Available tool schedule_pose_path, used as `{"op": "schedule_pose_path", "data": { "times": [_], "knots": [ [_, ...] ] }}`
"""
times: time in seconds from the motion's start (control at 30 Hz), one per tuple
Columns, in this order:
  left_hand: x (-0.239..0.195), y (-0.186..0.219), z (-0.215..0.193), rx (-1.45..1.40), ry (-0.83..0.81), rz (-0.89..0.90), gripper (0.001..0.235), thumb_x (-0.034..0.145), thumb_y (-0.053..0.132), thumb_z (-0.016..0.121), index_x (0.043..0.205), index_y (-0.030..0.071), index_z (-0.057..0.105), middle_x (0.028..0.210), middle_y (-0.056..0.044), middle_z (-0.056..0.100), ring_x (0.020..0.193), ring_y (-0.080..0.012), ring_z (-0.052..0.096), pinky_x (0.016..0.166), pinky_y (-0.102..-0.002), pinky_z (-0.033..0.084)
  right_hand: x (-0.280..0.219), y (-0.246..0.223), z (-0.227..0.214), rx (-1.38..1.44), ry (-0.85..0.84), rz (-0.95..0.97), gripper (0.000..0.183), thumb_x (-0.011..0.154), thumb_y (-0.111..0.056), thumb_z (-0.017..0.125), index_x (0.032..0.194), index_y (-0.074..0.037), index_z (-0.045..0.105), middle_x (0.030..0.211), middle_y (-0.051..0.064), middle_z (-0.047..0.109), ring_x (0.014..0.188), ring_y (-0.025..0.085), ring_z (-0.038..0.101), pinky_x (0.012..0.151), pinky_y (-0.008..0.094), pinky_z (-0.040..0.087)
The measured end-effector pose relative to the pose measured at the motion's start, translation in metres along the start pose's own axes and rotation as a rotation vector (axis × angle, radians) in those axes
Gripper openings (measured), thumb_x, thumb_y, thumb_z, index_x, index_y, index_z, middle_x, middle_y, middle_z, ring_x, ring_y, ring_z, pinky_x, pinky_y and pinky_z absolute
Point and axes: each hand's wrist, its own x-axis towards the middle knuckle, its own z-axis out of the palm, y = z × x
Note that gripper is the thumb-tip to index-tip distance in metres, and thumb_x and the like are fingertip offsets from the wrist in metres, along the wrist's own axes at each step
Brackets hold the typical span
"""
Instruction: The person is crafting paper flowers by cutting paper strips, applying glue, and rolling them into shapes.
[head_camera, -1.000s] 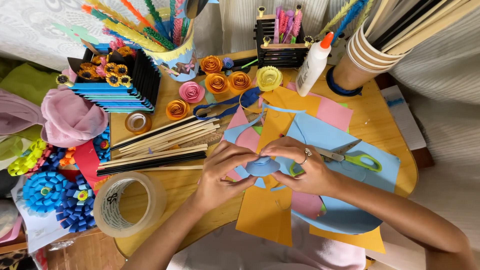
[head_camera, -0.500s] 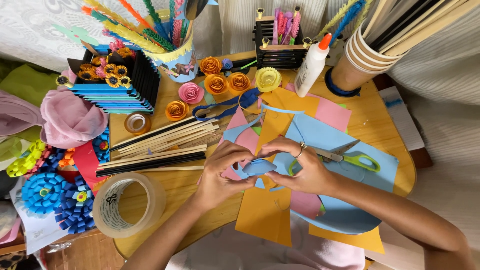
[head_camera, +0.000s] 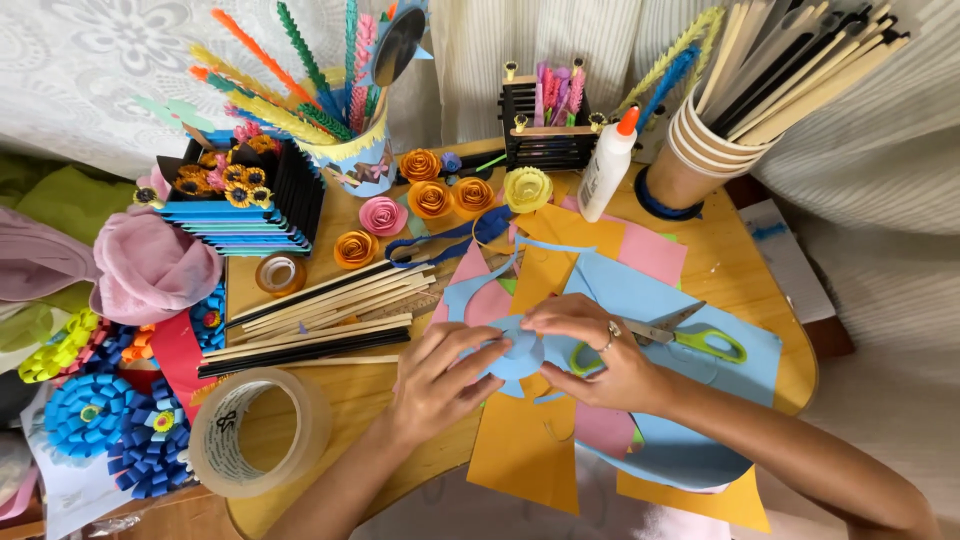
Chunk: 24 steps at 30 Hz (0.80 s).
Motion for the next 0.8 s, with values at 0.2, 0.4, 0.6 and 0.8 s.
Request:
{"op": "schedule_pose_path", "data": {
  "times": [0.2,0.4,0.6,0.8],
  "knots": [
    [-0.004,0.001,-0.008,0.267,-0.008,0.277,0.018,0.087,0.011,0.072,0.104,0.006,0.067,0.097,-0.005,0.058,0.067,-0.0186,0.052,0.055,-0.03,0.049,-0.017,-0.003,-0.016,-0.223,-0.153,-0.085,0.052,0.085,-0.012,0.074,0.127,-0.014,0.043,0.118,0.014,0.055,0.105,0.027,0.06,0.089,0.038,0.055],
    [0.001,0.007,-0.011,0.408,-0.074,0.524,0.013,0.09,0.007,0.065,0.103,0.007,0.066,0.093,-0.005,0.055,0.072,-0.0149,0.047,0.054,-0.027,0.045,-0.025,-0.004,-0.019,-0.252,-0.08,-0.091,0.03,0.089,-0.011,0.059,0.118,-0.013,0.052,0.116,0.013,0.056,0.099,0.028,0.065,0.085,0.039,0.055],
    [0.001,0.011,-0.009,0.493,-0.097,0.663,0.016,0.091,0.009,0.06,0.104,0.011,0.069,0.088,-0.002,0.051,0.068,-0.0118,0.045,0.053,-0.024,0.04,-0.024,-0.009,-0.021,-0.376,-0.172,-0.221,0.038,0.083,0.0,0.046,0.115,-0.014,0.061,0.117,0.014,0.057,0.098,0.028,0.062,0.084,0.038,0.056],
    [0.001,0.014,-0.009,0.46,-0.095,0.635,0.014,0.089,0.01,0.063,0.101,0.011,0.07,0.089,-0.002,0.052,0.069,-0.0124,0.046,0.053,-0.024,0.041,-0.02,-0.009,-0.016,-0.43,-0.146,-0.278,0.04,0.087,0.003,0.037,0.113,-0.012,0.063,0.116,0.011,0.056,0.095,0.029,0.061,0.082,0.034,0.058]
  ]
}}
